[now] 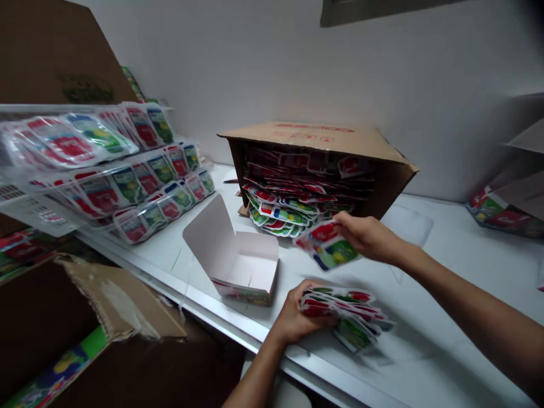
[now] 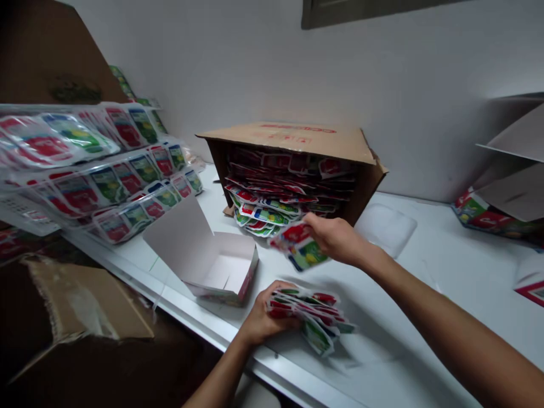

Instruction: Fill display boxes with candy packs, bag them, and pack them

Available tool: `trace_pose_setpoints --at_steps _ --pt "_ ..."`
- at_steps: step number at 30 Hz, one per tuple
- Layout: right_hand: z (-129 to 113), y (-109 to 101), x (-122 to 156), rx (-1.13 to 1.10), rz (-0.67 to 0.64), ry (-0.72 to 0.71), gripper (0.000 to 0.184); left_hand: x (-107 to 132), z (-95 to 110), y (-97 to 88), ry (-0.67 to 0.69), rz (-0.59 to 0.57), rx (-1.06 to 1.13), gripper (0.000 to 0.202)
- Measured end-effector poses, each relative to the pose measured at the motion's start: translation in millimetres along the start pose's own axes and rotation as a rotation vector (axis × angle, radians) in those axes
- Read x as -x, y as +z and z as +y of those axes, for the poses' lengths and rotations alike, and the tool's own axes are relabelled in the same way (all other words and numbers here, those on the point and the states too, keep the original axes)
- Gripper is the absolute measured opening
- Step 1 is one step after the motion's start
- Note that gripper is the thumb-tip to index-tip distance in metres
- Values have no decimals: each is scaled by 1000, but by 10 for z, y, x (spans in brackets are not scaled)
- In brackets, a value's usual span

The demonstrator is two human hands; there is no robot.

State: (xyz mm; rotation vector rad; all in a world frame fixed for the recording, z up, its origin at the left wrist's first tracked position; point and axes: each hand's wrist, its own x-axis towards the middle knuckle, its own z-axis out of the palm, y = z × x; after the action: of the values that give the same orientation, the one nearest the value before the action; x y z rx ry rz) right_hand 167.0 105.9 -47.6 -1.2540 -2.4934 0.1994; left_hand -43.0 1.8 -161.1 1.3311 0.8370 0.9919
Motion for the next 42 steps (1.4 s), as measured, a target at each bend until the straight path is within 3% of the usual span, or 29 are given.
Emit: trace_pose_setpoints --at_steps 3,5,7,10,11,13,15,18,20,22,26,36,39,42 --pt "-203 -65 129 97 -354 -88 16 -25 -18 -10 136 35 -127 53" --pt "-318 -47 160 26 -476 -153 18 -31 -48 -8 151 69 -174 53" --pt "-397 -1 176 -113 -499 -195 19 -26 -81 3 116 100 -107 69" --pt "-434 95 193 -312 -494 -228 26 -14 -109 15 52 99 61 108" --pt "-420 131 191 -381 -513 -228 31 -13 -110 13 35 81 72 110" --pt "-339 205 152 -498 -557 -192 42 -21 -103 -2 36 54 -9 89" --pt "-186 282 41 -413 -452 -74 47 -37 -98 -25 109 61 -139 63" --pt "125 399 -266 -26 -85 163 32 -50 -101 -45 217 77 -224 58" --pt "315 474 -512 132 79 273 28 -38 -101 -40 166 51 -167 59" --pt "442 543 -729 195 158 317 31 -14 -94 -25 63 23 -77 58" --pt "506 640 -940 265 224 305 31 14 -69 3 -5 16 14 56" --pt "490 621 -966 232 255 226 25 -1 -89 9 -13 10 79 54" --pt "527 630 -752 145 279 226 22 17 -92 7 -23 12 80 56" --pt "566 691 -298 37 280 238 19 21 -79 9 -19 -4 71 56"
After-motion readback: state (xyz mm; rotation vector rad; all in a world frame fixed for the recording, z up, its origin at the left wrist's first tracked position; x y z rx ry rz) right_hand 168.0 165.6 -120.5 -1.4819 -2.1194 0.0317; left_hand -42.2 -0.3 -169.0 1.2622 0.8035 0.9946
